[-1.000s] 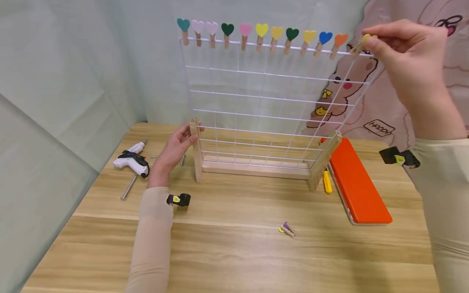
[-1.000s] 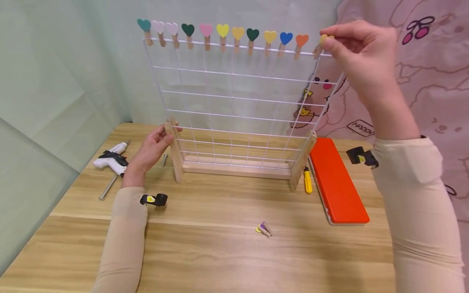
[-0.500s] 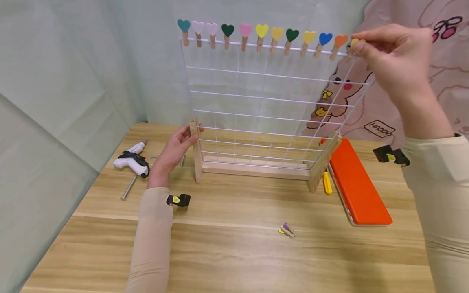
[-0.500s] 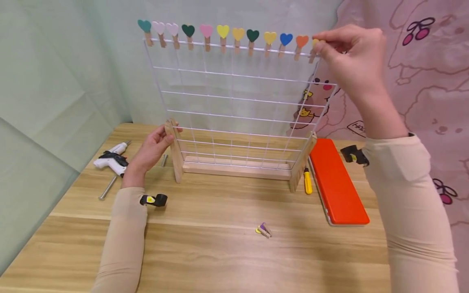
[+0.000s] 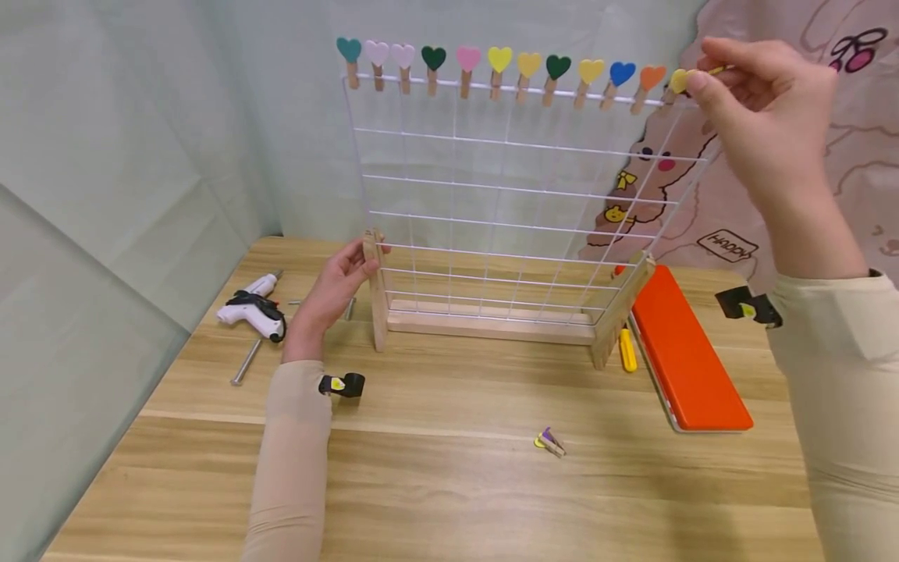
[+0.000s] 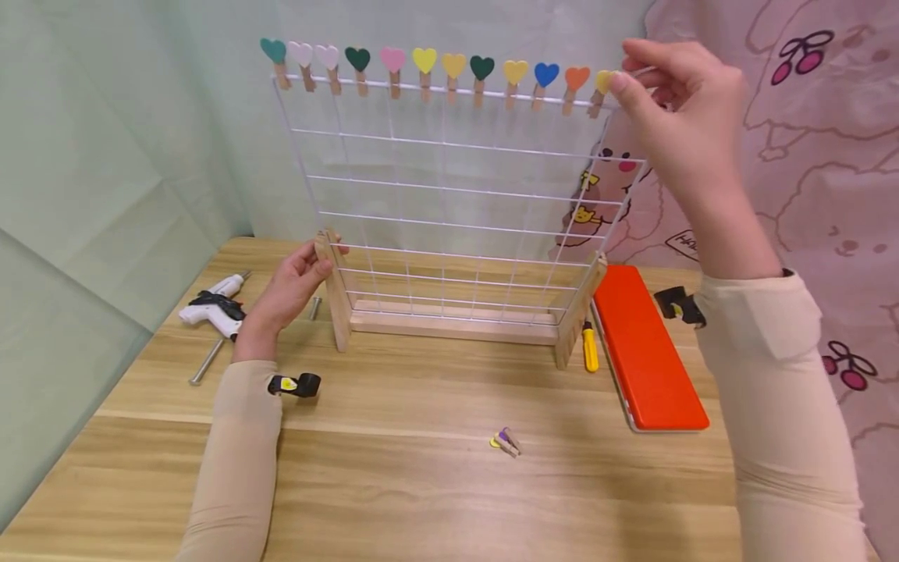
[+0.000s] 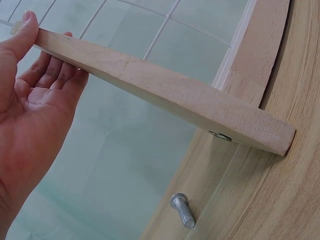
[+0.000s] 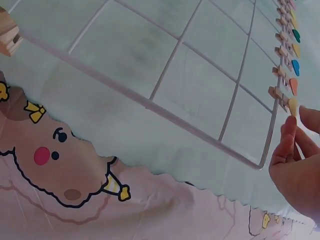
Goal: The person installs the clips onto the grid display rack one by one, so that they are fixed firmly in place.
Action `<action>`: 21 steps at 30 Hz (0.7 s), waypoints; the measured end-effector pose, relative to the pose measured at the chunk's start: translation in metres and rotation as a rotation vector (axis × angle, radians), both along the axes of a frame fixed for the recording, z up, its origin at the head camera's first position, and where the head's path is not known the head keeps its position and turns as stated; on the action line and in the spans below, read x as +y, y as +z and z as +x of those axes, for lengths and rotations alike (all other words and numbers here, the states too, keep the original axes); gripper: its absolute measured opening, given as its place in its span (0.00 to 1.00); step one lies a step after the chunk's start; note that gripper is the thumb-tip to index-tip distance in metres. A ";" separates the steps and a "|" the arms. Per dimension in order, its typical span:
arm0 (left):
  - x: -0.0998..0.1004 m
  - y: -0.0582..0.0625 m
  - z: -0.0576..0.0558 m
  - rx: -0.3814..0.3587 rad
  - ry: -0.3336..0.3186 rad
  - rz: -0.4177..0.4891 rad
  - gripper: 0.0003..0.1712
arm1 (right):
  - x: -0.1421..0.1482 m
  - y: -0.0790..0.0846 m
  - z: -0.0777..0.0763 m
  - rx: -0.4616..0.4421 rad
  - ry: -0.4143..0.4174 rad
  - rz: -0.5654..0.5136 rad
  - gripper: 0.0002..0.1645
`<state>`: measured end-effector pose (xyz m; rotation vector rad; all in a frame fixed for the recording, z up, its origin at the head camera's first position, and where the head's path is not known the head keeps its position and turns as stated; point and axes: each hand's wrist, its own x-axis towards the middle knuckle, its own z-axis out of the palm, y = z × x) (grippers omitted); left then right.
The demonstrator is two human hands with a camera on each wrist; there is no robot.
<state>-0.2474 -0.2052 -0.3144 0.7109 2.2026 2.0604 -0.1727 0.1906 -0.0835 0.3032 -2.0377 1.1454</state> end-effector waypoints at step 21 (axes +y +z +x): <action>-0.002 -0.013 -0.015 0.008 -0.014 0.061 0.26 | 0.012 -0.239 0.050 -0.284 0.443 0.573 0.15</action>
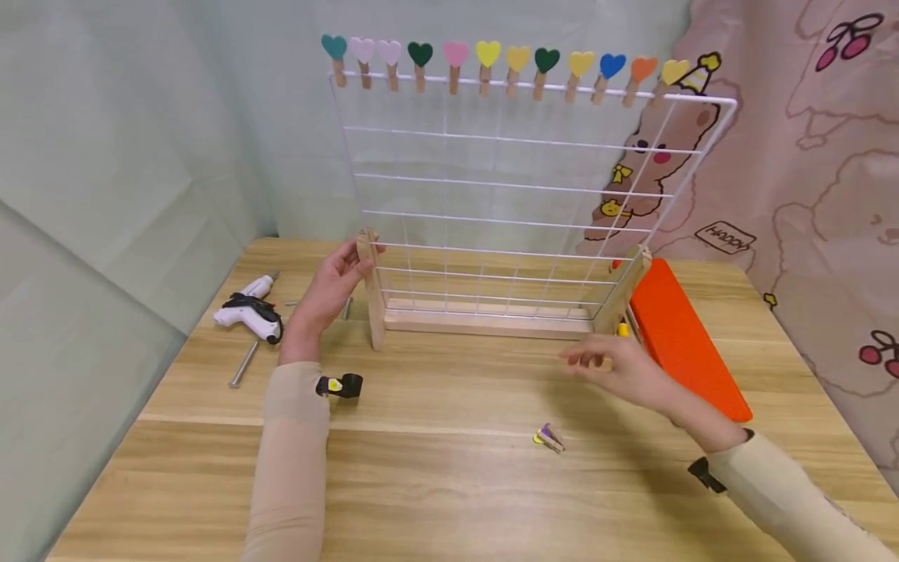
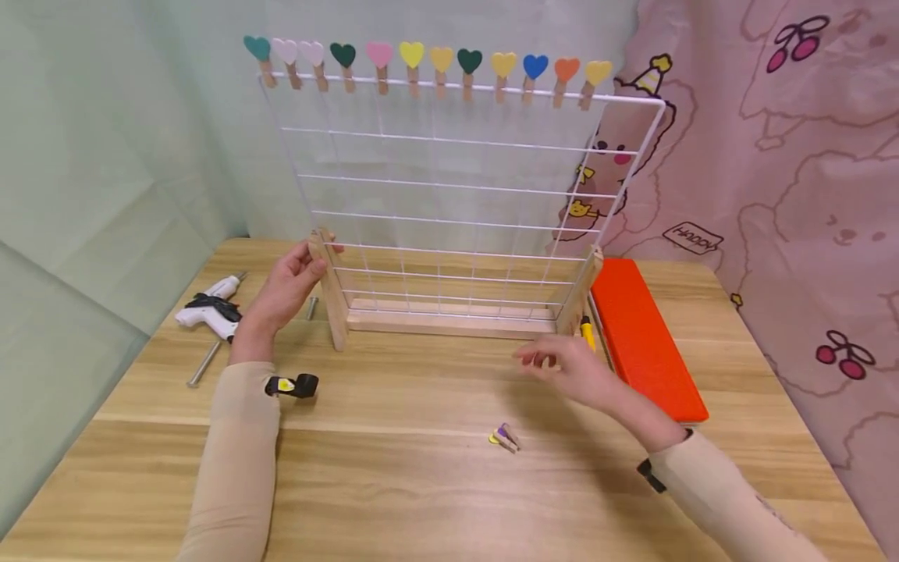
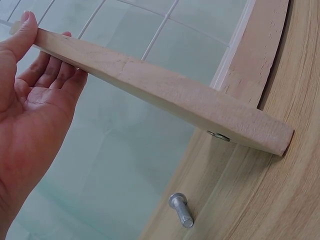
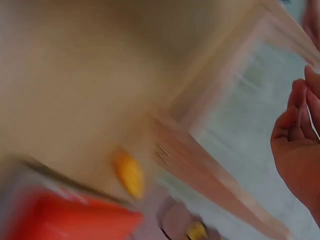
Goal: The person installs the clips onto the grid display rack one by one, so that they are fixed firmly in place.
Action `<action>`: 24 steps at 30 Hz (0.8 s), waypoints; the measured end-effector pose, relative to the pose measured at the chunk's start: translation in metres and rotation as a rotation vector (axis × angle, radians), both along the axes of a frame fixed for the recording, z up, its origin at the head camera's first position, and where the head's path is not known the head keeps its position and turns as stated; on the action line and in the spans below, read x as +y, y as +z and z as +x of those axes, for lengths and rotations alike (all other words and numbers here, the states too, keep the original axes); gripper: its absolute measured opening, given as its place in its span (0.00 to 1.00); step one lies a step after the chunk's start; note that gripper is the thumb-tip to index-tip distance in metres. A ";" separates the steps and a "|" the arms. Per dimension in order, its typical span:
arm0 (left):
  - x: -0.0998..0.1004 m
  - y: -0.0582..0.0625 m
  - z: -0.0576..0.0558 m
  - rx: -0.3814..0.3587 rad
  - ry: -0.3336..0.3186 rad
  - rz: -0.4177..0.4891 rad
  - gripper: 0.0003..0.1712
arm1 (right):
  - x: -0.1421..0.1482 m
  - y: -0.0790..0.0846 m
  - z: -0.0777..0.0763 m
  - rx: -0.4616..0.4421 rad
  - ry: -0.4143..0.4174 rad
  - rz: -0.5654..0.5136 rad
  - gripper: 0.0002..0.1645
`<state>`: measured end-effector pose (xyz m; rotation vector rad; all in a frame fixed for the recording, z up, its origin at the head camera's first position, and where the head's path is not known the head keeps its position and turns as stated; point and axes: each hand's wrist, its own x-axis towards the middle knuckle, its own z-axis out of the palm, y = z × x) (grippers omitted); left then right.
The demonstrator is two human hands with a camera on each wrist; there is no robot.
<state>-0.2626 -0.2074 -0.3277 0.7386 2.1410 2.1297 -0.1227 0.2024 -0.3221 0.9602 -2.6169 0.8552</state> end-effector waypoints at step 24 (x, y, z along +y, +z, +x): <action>0.000 0.001 0.002 0.011 0.002 -0.004 0.26 | -0.013 -0.051 0.037 -0.489 0.204 0.157 0.09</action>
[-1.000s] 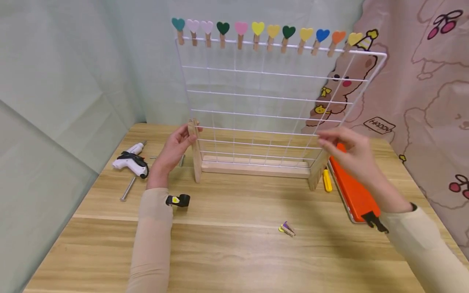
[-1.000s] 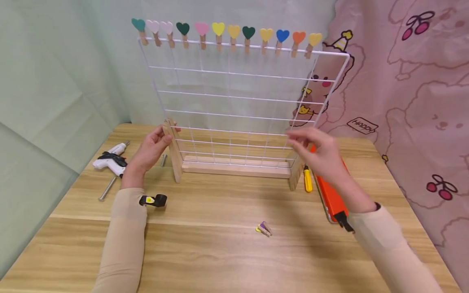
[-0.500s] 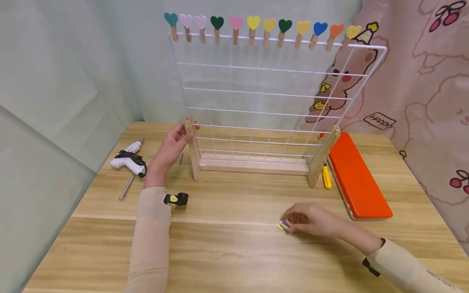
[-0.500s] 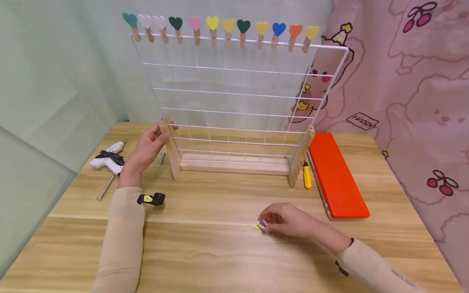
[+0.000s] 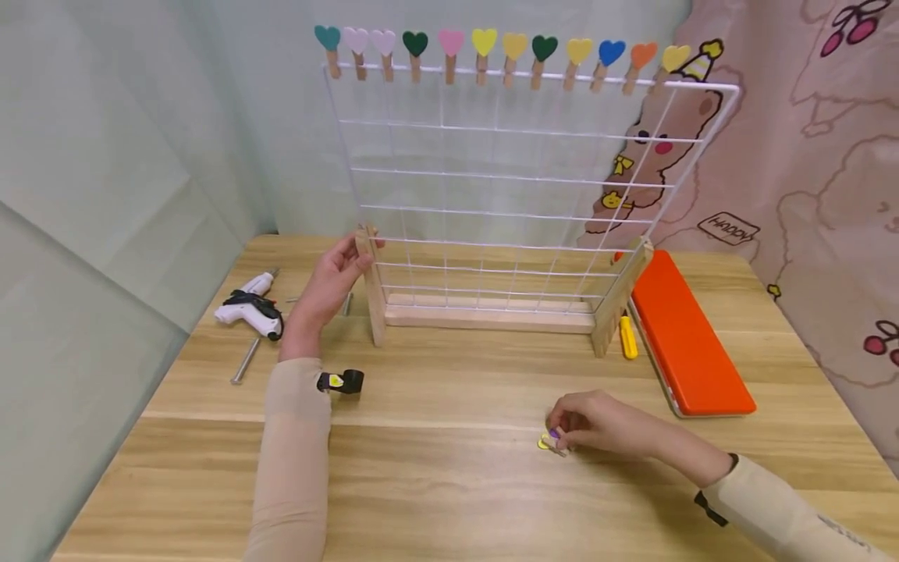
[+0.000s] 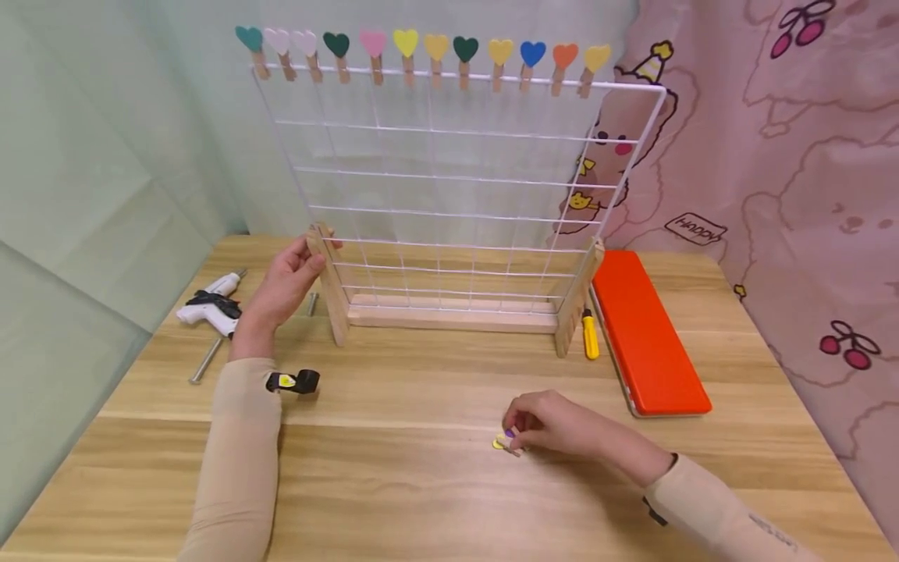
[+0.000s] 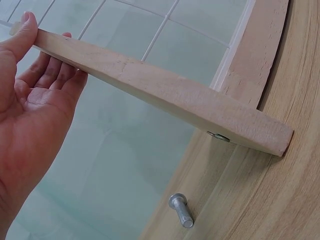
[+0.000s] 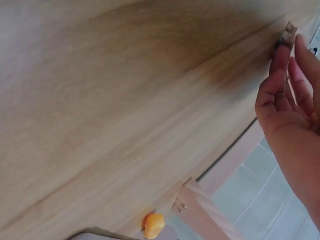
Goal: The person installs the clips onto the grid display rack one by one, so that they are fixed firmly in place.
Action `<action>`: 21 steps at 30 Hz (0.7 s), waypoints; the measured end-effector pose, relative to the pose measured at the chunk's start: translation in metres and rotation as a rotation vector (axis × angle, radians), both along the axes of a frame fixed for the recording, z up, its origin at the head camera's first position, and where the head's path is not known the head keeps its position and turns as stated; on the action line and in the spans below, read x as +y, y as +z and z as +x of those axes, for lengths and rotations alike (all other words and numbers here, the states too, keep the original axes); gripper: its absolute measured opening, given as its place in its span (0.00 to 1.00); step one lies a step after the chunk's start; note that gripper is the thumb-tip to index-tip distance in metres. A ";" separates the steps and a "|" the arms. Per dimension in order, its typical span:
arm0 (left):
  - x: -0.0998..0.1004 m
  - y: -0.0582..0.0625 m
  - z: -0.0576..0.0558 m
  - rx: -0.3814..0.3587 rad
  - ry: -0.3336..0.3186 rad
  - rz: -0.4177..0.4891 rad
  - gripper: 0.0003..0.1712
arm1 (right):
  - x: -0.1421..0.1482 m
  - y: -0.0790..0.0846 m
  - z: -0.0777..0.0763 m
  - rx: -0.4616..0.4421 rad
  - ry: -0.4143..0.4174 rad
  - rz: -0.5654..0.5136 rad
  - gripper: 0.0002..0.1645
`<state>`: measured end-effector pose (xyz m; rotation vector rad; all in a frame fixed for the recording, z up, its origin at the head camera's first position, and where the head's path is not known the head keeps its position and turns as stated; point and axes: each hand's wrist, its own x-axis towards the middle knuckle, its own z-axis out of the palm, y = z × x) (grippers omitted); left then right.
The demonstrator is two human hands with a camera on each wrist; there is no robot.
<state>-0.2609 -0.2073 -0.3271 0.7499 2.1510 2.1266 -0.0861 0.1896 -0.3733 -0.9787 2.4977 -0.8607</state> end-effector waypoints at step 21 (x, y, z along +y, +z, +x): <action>0.000 -0.001 0.000 -0.013 -0.023 0.024 0.27 | 0.004 0.011 0.000 0.174 -0.053 0.066 0.06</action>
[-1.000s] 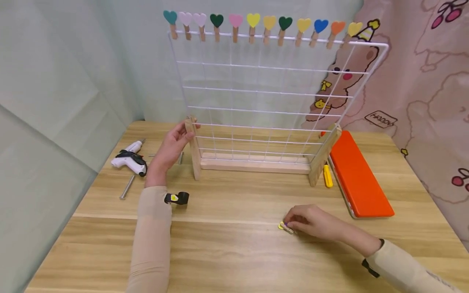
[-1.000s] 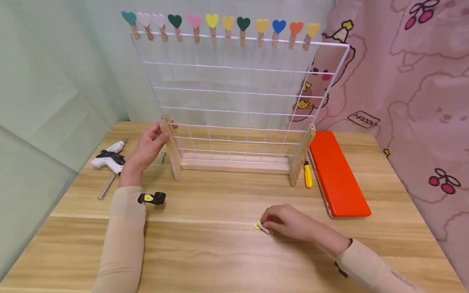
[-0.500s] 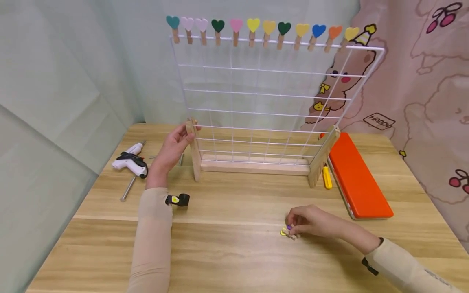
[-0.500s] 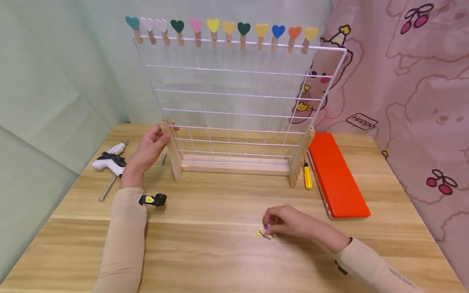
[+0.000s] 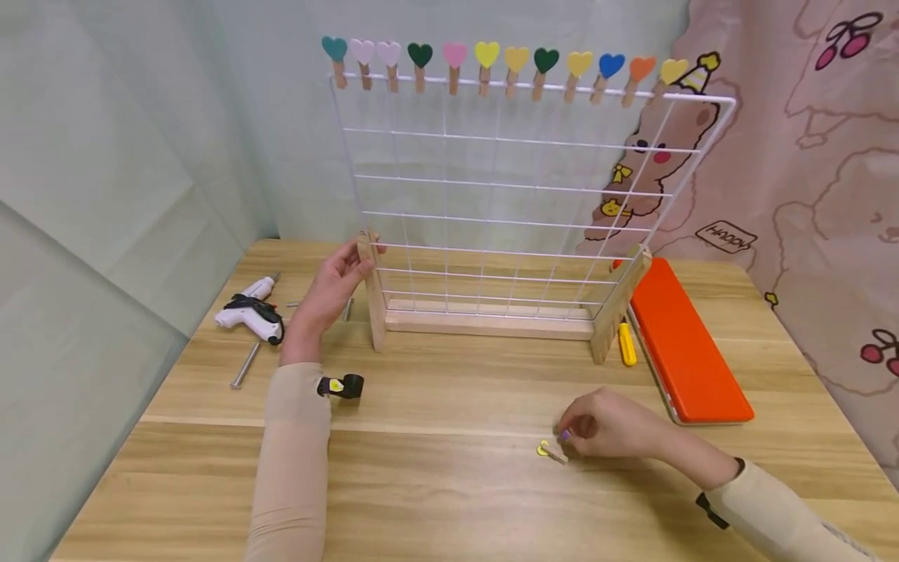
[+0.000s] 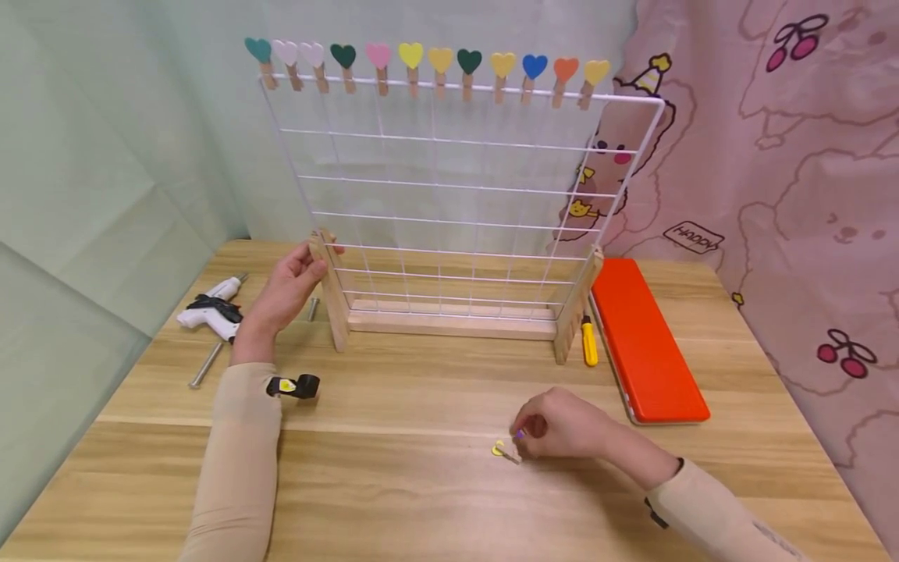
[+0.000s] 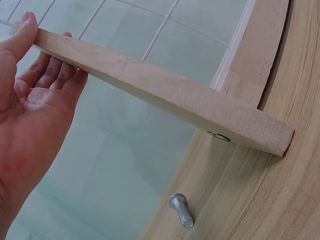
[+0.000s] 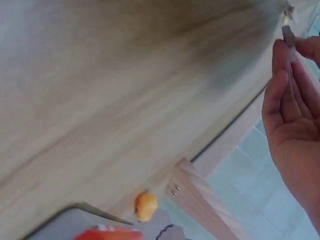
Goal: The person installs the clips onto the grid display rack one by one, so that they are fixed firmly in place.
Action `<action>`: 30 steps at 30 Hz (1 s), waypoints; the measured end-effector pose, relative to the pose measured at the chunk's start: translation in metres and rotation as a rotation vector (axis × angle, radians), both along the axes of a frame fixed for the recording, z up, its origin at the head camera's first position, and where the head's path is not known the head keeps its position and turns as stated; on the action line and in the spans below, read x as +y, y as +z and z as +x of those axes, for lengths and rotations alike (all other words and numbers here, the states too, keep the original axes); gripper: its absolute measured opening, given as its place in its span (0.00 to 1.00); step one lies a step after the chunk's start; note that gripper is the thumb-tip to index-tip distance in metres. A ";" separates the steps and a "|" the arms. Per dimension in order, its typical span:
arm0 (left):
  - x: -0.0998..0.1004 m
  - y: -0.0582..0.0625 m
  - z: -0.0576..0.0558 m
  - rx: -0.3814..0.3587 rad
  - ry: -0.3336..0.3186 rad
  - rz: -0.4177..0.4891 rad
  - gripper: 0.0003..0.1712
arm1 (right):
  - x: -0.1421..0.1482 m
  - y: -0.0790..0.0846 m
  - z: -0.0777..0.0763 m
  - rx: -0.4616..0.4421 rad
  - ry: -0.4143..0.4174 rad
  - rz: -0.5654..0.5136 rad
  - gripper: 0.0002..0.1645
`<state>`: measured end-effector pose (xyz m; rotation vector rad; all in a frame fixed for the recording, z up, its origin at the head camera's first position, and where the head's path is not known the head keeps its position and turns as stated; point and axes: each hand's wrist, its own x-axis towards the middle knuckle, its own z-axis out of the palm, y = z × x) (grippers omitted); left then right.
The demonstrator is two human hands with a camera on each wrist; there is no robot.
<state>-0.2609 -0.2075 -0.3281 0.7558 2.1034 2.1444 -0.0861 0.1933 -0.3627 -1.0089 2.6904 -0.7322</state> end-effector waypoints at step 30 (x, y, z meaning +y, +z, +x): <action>0.001 0.011 0.011 -0.018 0.013 -0.035 0.27 | 0.022 0.247 -0.067 0.777 -0.476 -0.699 0.12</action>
